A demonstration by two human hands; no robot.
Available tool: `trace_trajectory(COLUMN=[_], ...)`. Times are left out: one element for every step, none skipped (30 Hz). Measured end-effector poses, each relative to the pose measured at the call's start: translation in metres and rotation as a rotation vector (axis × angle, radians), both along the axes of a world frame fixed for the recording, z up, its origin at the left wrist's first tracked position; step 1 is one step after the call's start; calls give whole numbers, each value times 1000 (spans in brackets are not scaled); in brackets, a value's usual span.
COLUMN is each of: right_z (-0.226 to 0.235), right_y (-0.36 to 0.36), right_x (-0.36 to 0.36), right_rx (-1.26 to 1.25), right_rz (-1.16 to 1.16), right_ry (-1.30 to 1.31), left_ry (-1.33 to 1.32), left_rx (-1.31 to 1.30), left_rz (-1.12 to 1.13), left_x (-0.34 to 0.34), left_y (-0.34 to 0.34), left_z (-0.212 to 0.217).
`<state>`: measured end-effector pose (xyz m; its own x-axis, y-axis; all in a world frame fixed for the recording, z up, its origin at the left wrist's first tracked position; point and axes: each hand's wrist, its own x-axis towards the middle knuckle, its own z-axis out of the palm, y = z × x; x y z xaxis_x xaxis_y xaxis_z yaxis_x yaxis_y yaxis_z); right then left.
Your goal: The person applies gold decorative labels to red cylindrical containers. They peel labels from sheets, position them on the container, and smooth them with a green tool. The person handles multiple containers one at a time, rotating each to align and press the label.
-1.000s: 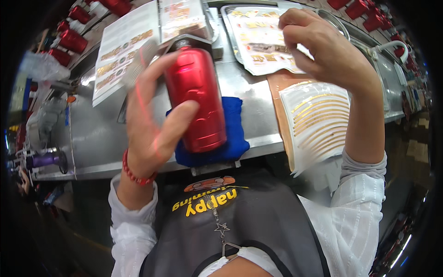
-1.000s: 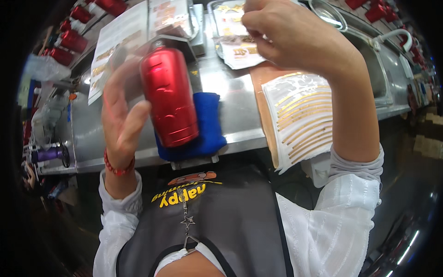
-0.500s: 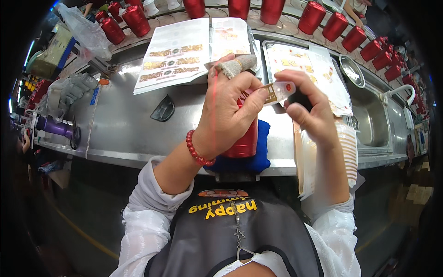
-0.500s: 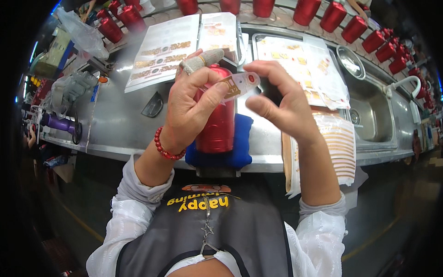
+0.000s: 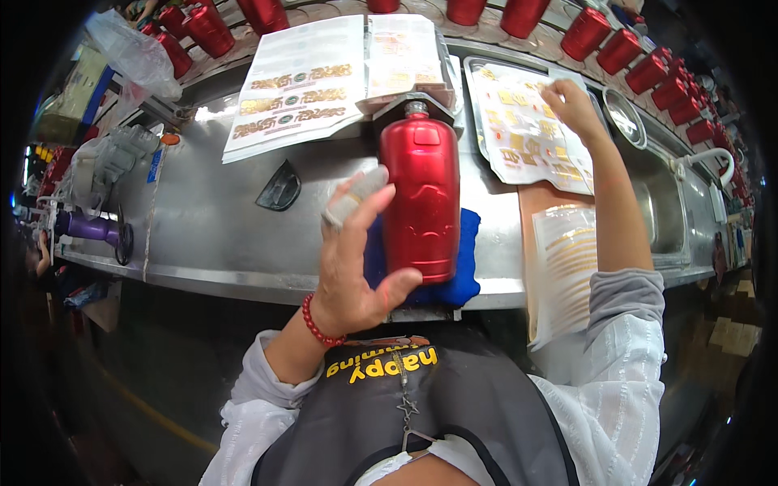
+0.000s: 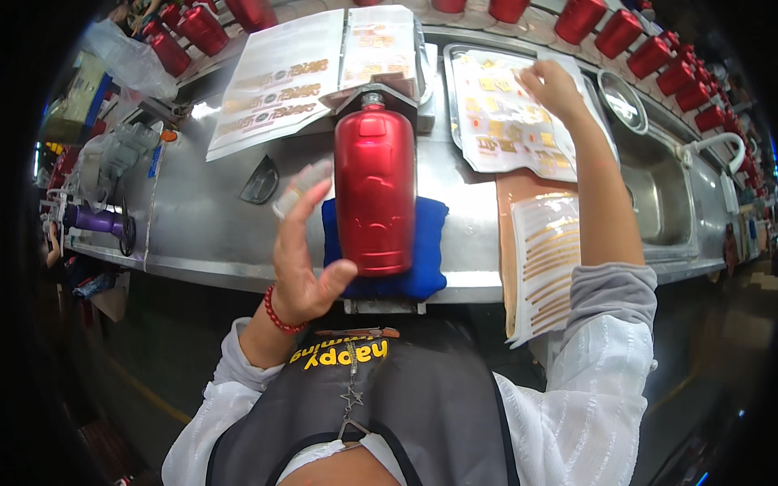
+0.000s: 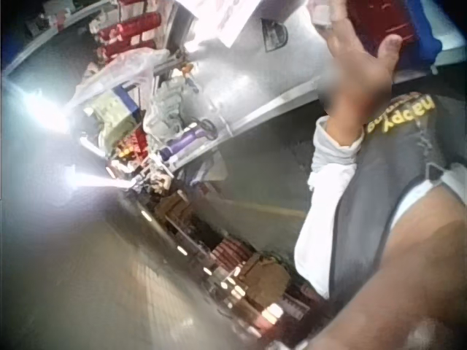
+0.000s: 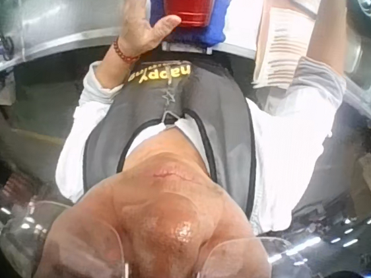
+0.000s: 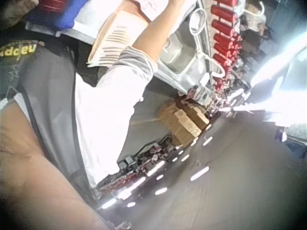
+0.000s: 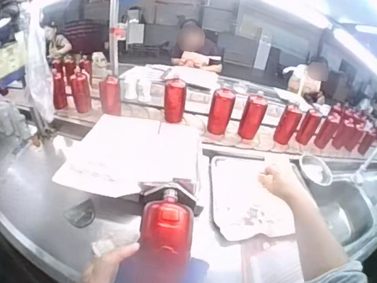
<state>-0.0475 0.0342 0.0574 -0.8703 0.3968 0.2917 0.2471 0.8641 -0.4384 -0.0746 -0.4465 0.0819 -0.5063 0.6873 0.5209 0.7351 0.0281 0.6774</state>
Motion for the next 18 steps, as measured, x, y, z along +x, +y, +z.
trace_trajectory(right_z=[-33,-54,-55,-57,-55,-48,-39,-23,1,25,48,71,93,113,135,151,162,169], right_y=[33,54,47,39,34,29,25,13,-8,-30,-52,-76,-101,-124,-142,-157,-167,-174], right_x=[8,8,2,4,6,6,9,12,12,14,20,25,33,39,46,45,42,39], right_rx=[154,305,304,305,341,376,411,397,381,362,345,324,277,228,133,39,17,-4], right_rz=[-33,-60,-99,-143,-120,-97,-78,-14,52,116,190,265,319,377,411,459,577,682], right_ry=[-75,-146,-187,-231,-202,-170,-141,-99,-59,-23,30,84,116,153,70,-9,20,46], left_ry=[32,66,30,-9,7,11,12,13,45,42,37,32,28,26,28,23,22,18], left_rx=[-41,-86,-133,-178,-204,-220,-235,-251,-234,-226,-218,-213,-203,-196,-187,-182,-178,-172], left_rz=[-27,-47,-32,-22,-13,14,37,57,63,59,48,39,21,9,-1,10,17,11], left_x=[2,3,9,15,17,18,17,17,14,12,11,11,10,9,8,8,9,7], left_y=[-5,-10,-16,-17,-17,-14,-11,-9,-8,-8,-8,-9,-7,-6,-6,-9,-11,-9], left_z=[-8,-14,-21,-28,-34,-38,-42,-47,-52,-55,-58,-60,-61,-61,-60,-60,-57,-54])
